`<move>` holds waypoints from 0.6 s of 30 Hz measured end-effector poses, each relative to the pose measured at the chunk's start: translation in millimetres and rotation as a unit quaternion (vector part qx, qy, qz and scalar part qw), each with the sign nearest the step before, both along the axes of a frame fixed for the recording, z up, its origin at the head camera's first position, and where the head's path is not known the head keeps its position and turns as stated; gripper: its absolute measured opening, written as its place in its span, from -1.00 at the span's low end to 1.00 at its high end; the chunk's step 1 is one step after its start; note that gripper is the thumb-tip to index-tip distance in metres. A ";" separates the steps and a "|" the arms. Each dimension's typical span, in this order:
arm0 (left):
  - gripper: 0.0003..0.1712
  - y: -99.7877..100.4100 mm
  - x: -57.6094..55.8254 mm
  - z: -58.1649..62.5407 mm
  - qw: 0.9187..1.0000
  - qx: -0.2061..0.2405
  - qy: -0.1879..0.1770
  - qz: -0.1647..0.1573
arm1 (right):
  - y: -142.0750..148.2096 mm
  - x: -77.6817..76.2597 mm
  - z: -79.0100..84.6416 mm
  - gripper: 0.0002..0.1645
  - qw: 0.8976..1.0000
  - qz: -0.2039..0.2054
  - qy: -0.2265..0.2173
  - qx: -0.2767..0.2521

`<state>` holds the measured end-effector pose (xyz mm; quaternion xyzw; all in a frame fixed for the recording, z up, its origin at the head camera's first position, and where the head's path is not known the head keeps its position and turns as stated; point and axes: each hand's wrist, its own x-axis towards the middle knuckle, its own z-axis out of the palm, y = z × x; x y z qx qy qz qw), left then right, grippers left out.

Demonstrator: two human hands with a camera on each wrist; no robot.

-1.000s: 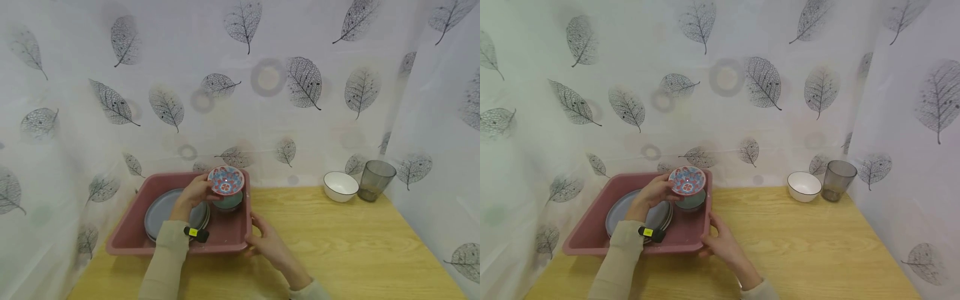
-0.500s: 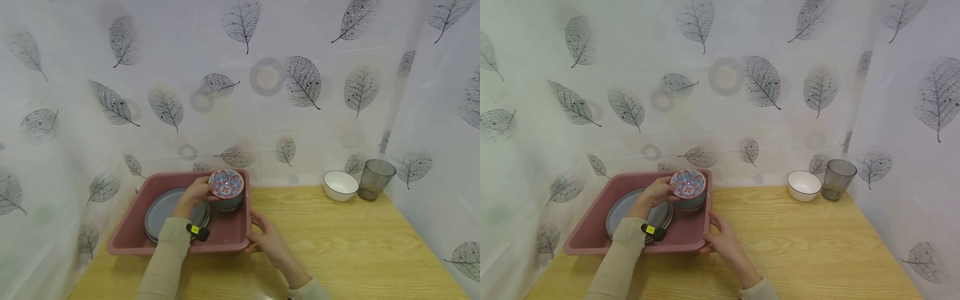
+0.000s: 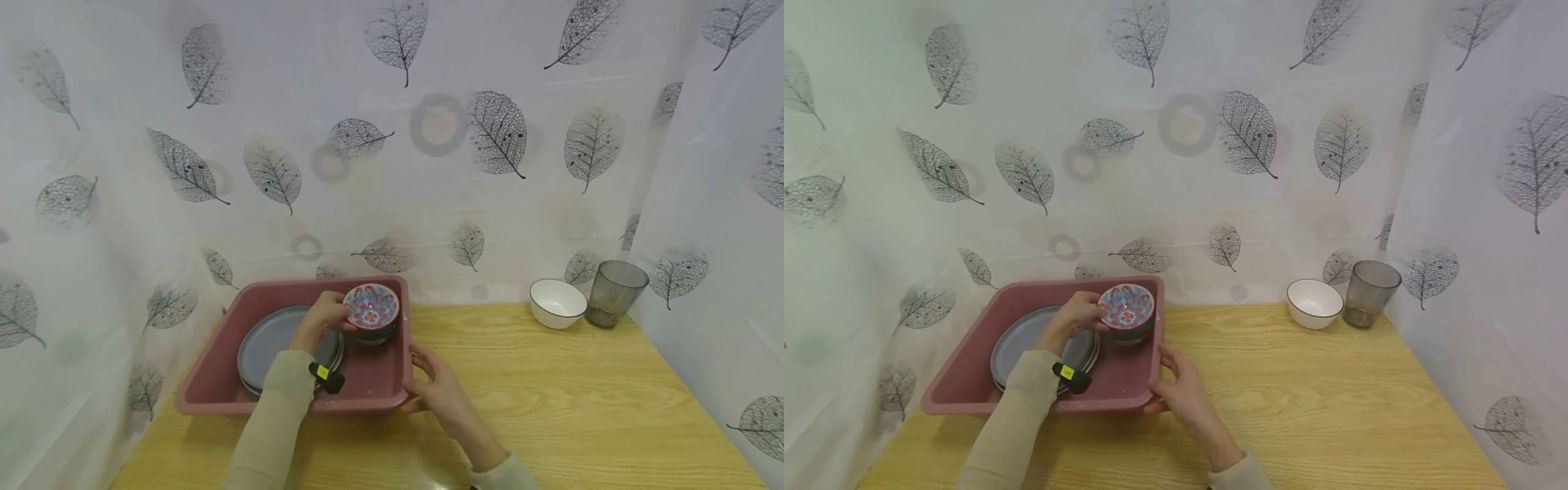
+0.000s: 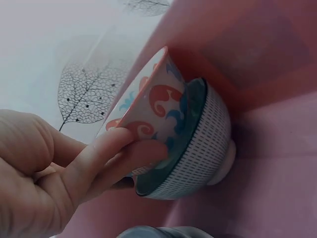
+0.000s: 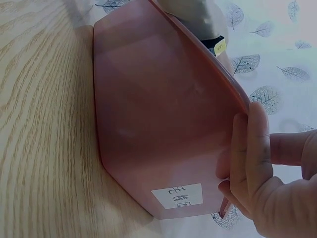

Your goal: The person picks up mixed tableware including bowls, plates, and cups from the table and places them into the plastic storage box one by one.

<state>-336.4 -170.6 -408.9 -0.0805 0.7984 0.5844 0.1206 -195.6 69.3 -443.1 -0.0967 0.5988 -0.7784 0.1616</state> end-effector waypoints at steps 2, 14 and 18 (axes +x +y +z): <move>-0.55 0.6 -0.3 -1.2 1.000 -0.012 0.002 0.001 | -0.2 0.0 0.1 -0.17 1.000 -0.002 0.001 0.000; -0.58 1.8 -3.8 -8.0 0.995 -0.099 0.020 0.022 | -1.1 0.0 0.0 -0.17 1.000 -0.004 0.001 -0.002; -0.58 1.8 -6.0 -7.8 0.989 -0.142 0.029 0.022 | 0.0 -0.3 0.4 -0.17 1.000 -0.004 0.002 0.000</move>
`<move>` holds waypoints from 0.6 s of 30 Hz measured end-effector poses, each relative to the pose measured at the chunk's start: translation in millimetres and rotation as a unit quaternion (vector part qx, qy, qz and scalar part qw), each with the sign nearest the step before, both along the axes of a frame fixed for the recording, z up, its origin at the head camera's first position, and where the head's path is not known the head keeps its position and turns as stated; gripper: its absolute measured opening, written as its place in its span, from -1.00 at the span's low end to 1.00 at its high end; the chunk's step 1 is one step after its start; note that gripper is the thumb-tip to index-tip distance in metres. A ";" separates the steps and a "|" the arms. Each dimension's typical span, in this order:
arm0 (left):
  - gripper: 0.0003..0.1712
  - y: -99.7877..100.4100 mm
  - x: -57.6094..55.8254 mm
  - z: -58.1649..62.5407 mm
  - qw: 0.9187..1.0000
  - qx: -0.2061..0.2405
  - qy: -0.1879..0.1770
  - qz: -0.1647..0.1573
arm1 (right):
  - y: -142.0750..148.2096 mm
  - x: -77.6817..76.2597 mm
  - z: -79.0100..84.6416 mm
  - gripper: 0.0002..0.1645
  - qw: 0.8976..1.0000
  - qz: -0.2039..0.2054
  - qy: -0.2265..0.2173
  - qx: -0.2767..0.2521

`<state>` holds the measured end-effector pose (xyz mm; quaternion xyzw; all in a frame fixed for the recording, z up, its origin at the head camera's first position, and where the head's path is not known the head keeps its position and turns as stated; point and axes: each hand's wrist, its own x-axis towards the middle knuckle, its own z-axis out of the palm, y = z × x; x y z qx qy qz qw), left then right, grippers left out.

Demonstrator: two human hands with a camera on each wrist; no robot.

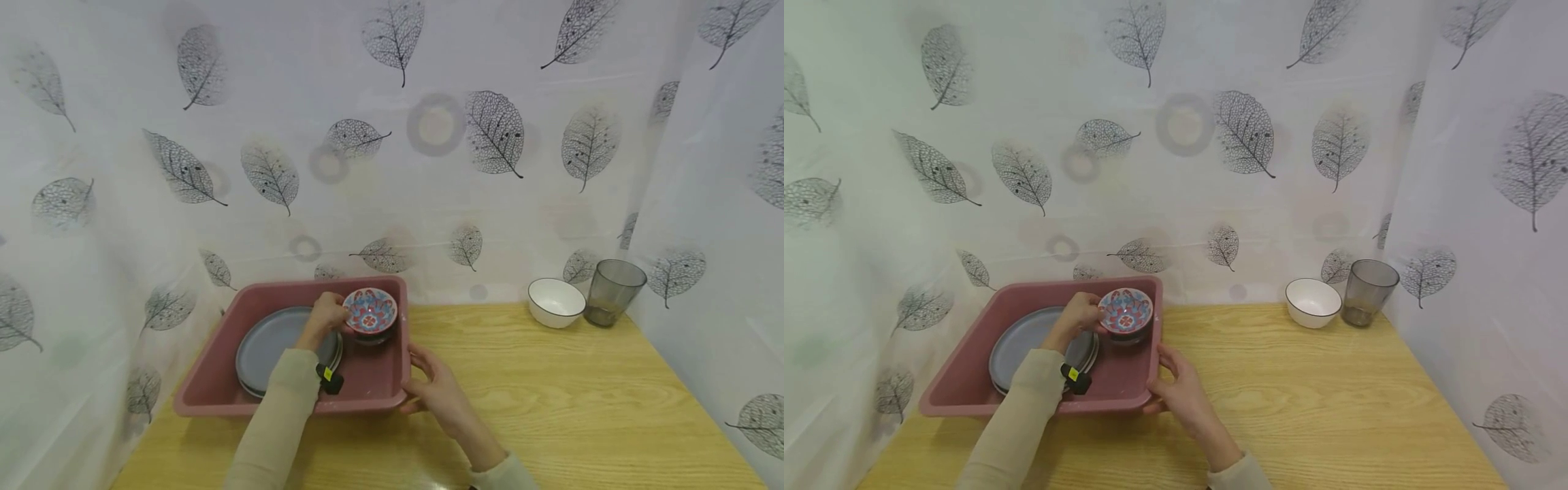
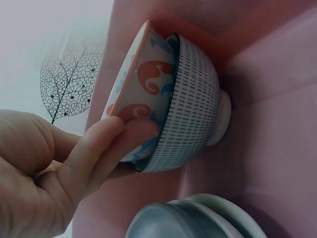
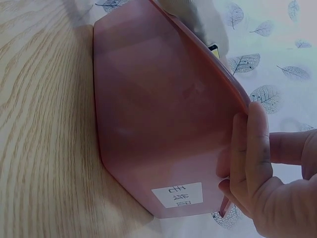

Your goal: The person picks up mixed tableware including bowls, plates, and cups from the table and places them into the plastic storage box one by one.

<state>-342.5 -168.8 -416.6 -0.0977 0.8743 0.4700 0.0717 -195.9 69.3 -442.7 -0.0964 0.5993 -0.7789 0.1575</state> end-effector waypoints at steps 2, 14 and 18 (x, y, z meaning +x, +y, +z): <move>-0.58 -0.2 -0.1 0.1 1.000 -0.017 0.003 0.000 | 0.0 0.2 0.3 -0.16 1.000 0.001 0.000 0.001; -0.58 1.8 -0.5 -6.2 0.999 -0.030 0.011 0.000 | 0.8 -0.7 -2.1 -0.16 1.000 0.002 0.002 0.006; -0.64 1.2 0.4 -7.5 0.999 -0.037 0.015 -0.006 | 0.3 -0.6 -0.8 -0.17 1.000 0.002 -0.002 0.006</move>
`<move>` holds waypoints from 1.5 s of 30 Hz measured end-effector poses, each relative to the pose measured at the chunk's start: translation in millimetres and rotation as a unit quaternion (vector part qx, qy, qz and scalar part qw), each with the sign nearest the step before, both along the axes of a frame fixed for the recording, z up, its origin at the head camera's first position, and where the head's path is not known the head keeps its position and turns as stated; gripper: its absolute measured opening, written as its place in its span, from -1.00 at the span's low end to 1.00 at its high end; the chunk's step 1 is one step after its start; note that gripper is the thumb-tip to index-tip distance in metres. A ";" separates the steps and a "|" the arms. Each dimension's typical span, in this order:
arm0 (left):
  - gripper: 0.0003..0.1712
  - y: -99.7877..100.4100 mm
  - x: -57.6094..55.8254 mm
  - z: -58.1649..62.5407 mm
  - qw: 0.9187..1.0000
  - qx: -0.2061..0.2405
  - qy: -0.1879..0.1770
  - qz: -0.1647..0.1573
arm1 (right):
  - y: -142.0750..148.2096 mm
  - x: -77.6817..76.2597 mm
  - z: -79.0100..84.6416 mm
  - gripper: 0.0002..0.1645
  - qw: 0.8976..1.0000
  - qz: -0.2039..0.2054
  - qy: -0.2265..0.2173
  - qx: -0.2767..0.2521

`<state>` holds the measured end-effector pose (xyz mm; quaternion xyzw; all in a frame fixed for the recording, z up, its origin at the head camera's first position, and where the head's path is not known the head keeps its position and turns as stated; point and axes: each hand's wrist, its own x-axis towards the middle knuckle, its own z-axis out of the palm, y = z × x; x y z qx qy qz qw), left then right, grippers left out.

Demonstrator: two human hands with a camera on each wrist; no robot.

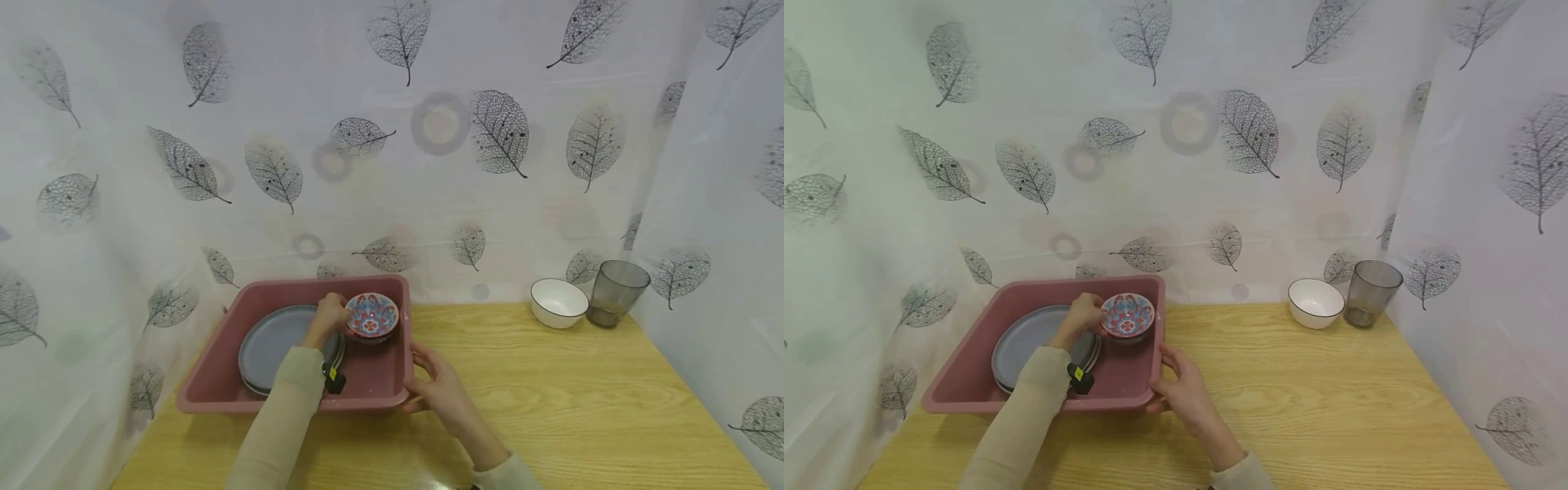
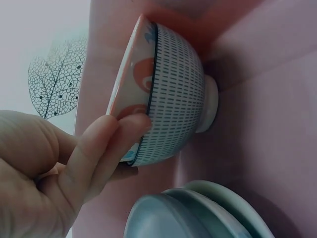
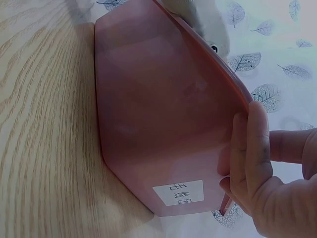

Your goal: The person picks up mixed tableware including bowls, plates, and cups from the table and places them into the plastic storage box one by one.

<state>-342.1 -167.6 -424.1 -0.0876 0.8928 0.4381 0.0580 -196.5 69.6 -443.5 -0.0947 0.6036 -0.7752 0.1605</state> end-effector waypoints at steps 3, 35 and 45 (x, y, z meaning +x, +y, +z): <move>-0.66 0.9 0.2 -0.4 1.000 -0.009 -0.004 0.000 | -0.3 -0.1 0.0 -0.17 1.000 0.000 0.000 0.000; -0.79 3.4 -2.3 1.3 0.999 -0.021 -0.034 -0.013 | 1.9 -2.6 -1.3 -0.16 1.000 0.007 0.008 0.003; -0.73 -0.4 -0.1 7.7 0.987 -0.159 0.015 0.004 | 8.0 -4.6 -0.3 -0.20 0.999 -0.004 0.003 0.032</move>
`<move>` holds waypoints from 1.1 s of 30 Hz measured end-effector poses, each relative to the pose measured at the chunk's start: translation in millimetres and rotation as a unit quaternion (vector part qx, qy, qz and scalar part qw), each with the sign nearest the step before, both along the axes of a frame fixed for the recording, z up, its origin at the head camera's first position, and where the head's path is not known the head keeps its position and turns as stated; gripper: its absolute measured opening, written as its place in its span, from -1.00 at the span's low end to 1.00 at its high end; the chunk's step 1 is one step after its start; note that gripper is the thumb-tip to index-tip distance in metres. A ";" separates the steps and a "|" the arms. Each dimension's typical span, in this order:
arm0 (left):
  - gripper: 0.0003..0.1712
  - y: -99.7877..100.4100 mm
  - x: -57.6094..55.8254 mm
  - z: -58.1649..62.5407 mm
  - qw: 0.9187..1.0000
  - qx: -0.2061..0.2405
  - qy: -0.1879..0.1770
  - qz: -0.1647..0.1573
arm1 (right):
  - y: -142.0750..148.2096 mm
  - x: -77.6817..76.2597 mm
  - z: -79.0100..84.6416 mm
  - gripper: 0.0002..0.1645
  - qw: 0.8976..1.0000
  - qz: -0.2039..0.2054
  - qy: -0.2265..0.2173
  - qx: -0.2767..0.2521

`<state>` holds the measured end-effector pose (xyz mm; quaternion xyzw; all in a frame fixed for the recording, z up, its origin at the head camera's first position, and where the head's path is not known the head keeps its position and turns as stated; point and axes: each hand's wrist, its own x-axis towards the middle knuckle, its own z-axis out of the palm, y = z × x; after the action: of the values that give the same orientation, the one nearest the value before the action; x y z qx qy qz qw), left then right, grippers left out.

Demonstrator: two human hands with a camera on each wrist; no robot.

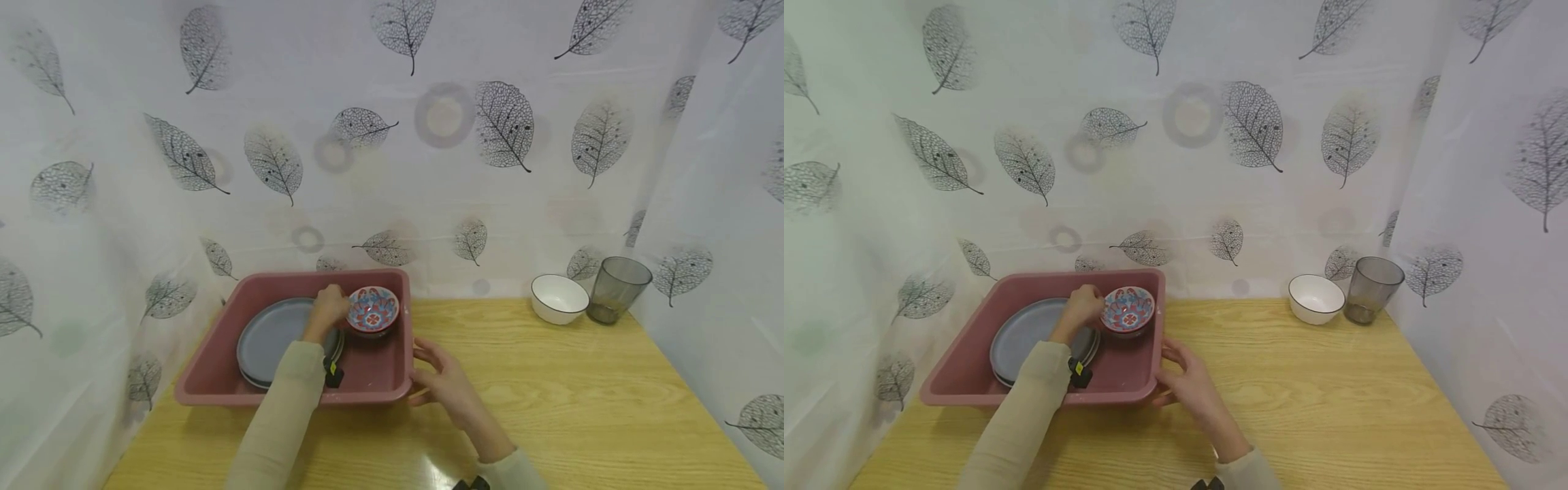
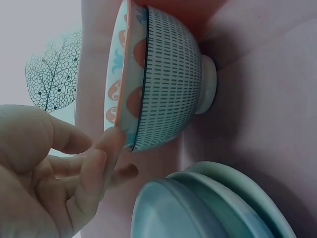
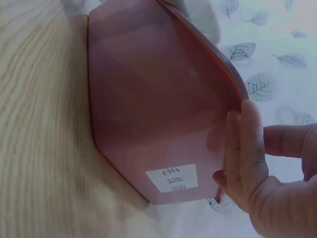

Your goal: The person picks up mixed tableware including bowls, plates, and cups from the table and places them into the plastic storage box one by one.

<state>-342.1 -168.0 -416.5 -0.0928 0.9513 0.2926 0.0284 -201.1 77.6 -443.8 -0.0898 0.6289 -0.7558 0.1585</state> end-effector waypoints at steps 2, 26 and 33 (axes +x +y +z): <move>-0.75 0.1 -0.7 0.4 1.000 -0.008 0.001 0.007 | 2.6 -1.6 0.7 -0.20 1.000 -0.005 -0.003 0.006; -0.64 10.4 36.8 76.5 0.958 0.157 0.239 0.011 | 17.2 -7.7 6.4 -0.39 0.998 0.017 0.021 0.061; -0.67 14.8 58.4 88.3 0.934 0.246 0.259 -0.002 | 18.9 -7.1 8.1 -0.41 0.998 0.014 0.023 0.064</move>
<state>-283.8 -153.2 -328.1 -0.0020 0.8242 0.5310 -0.1969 -208.2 96.5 -435.7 -0.1058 0.6785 -0.7091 0.1601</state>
